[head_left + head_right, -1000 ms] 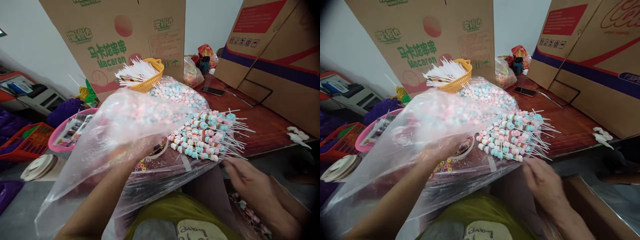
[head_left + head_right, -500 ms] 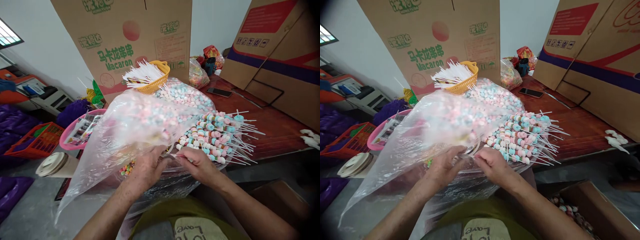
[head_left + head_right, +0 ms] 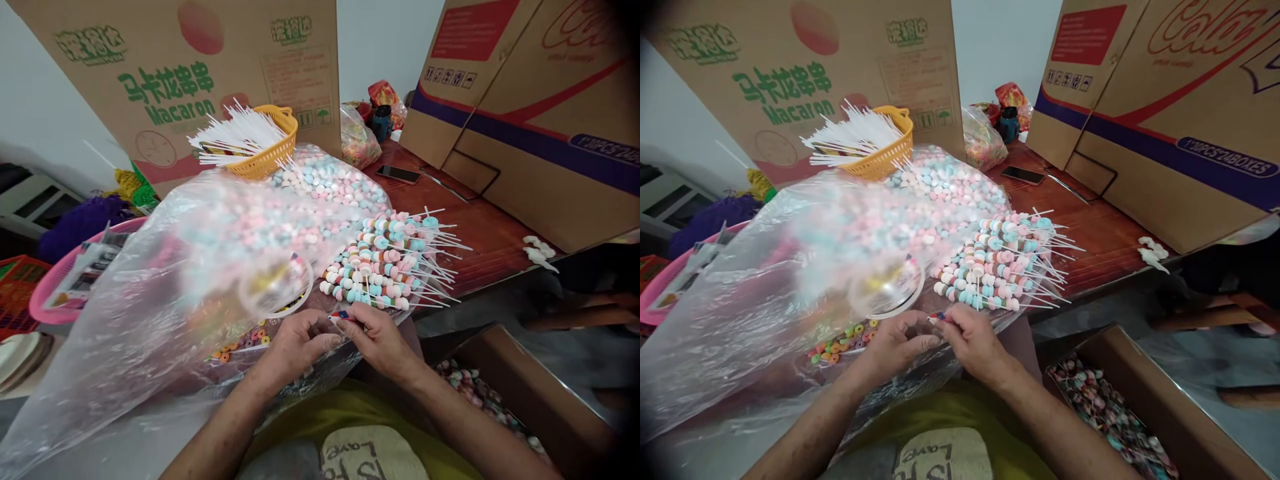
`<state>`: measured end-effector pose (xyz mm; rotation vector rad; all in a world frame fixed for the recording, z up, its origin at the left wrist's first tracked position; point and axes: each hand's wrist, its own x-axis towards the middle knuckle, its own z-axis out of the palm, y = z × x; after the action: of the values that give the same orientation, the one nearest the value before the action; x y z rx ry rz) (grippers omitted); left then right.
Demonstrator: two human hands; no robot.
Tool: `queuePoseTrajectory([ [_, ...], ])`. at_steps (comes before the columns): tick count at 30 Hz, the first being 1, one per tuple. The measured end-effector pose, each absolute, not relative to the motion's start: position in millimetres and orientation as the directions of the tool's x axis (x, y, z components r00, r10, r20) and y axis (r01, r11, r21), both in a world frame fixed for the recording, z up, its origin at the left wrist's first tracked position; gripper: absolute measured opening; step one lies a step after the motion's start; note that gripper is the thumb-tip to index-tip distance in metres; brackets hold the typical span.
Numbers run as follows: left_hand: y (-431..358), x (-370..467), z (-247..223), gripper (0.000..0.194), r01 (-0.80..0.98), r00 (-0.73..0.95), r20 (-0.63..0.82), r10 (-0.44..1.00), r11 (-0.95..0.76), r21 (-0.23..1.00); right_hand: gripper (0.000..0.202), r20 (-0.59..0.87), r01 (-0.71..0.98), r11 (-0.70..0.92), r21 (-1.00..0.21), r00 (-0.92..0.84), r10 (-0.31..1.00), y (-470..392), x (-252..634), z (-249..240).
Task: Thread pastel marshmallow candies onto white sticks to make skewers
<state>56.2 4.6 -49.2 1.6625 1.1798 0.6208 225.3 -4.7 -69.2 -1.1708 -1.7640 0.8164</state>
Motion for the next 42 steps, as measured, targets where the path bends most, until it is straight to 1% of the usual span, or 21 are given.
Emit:
queuePoseTrajectory([
  [2,1,57,-55,0.013,0.459,0.343,-0.056,0.938,-0.115,0.881,0.033,0.339,0.475,0.383,-0.792,-0.18,0.923,-8,221,-76],
  [4,-2,57,-61,0.017,0.524,0.319,0.052,0.946,-0.221,0.822,0.038,0.327,0.571,0.355,-0.74,-0.156,0.932,-9,221,-78],
  [6,-4,55,-66,0.021,0.58,0.331,0.173,0.928,-0.344,0.738,0.044,0.266,0.684,0.273,-0.676,-0.119,0.957,-4,227,-77],
  [8,-5,51,-69,0.023,0.598,0.338,0.266,0.903,-0.424,0.68,0.048,0.213,0.776,0.164,-0.609,-0.039,0.976,9,239,-74],
  [11,-3,43,-71,0.024,0.546,0.361,0.386,0.849,-0.528,0.65,0.041,0.129,0.884,0.003,-0.467,0.065,0.99,39,260,-72],
  [13,-2,36,-71,0.022,0.5,0.376,0.478,0.794,-0.608,0.617,0.033,0.064,0.919,-0.021,-0.395,0.051,0.997,57,271,-75],
  [16,-1,27,-69,0.023,0.471,0.369,0.565,0.738,-0.673,0.571,0.029,0.052,0.915,0.015,-0.403,0.007,0.999,62,285,-76],
  [18,-1,21,-66,0.025,0.46,0.383,0.583,0.717,-0.695,0.553,0.027,0.085,0.903,0.027,-0.429,0.011,0.996,50,296,-73],
  [19,0,19,-65,0.025,0.455,0.397,0.583,0.709,-0.703,0.546,0.026,0.128,0.887,0.056,-0.458,0.003,0.992,40,302,-69],
  [20,1,18,-63,0.025,0.451,0.411,0.583,0.701,-0.712,0.538,0.025,0.195,0.862,0.118,-0.493,-0.022,0.98,30,307,-65],
  [22,4,16,-60,0.025,0.446,0.43,0.587,0.686,-0.726,0.523,0.019,0.374,0.787,0.333,-0.519,-0.142,0.917,10,317,-55],
  [23,6,16,-59,0.025,0.442,0.442,0.585,0.68,-0.733,0.518,0.017,0.459,0.754,0.448,-0.481,-0.218,0.861,2,321,-49],
  [24,8,16,-57,0.024,0.437,0.455,0.584,0.672,-0.74,0.512,0.018,0.528,0.737,0.542,-0.404,-0.296,0.796,-4,324,-44],
  [25,9,17,-56,0.024,0.434,0.47,0.58,0.665,-0.746,0.505,0.022,0.567,0.741,0.602,-0.298,-0.37,0.736,-8,327,-38],
  [27,11,18,-53,0.022,0.437,0.503,0.565,0.653,-0.757,0.485,0.026,0.588,0.759,0.646,-0.08,-0.487,0.645,-13,330,-28],
  [28,12,18,-52,0.021,0.444,0.51,0.565,0.649,-0.761,0.474,0.027,0.58,0.76,0.65,0.003,-0.531,0.618,-14,331,-23],
  [29,12,18,-51,0.02,0.452,0.509,0.568,0.647,-0.762,0.464,0.028,0.558,0.756,0.652,0.055,-0.565,0.608,-14,332,-18],
  [32,10,17,-48,0.018,0.494,0.499,0.552,0.667,-0.743,0.451,0.033,0.479,0.74,0.667,0.084,-0.617,0.624,-15,335,-9],
  [34,9,16,-47,0.018,0.526,0.503,0.525,0.687,-0.725,0.444,0.034,0.458,0.73,0.677,0.097,-0.636,0.62,-15,338,-7],
  [38,8,15,-43,0.016,0.517,0.534,0.505,0.679,-0.734,0.44,0.039,0.494,0.706,0.696,0.129,-0.654,0.572,-11,347,-11],
  [42,8,15,-40,0.019,0.477,0.575,0.466,0.673,-0.738,0.478,0.038,0.534,0.695,0.705,0.139,-0.652,0.537,-7,356,-14],
])
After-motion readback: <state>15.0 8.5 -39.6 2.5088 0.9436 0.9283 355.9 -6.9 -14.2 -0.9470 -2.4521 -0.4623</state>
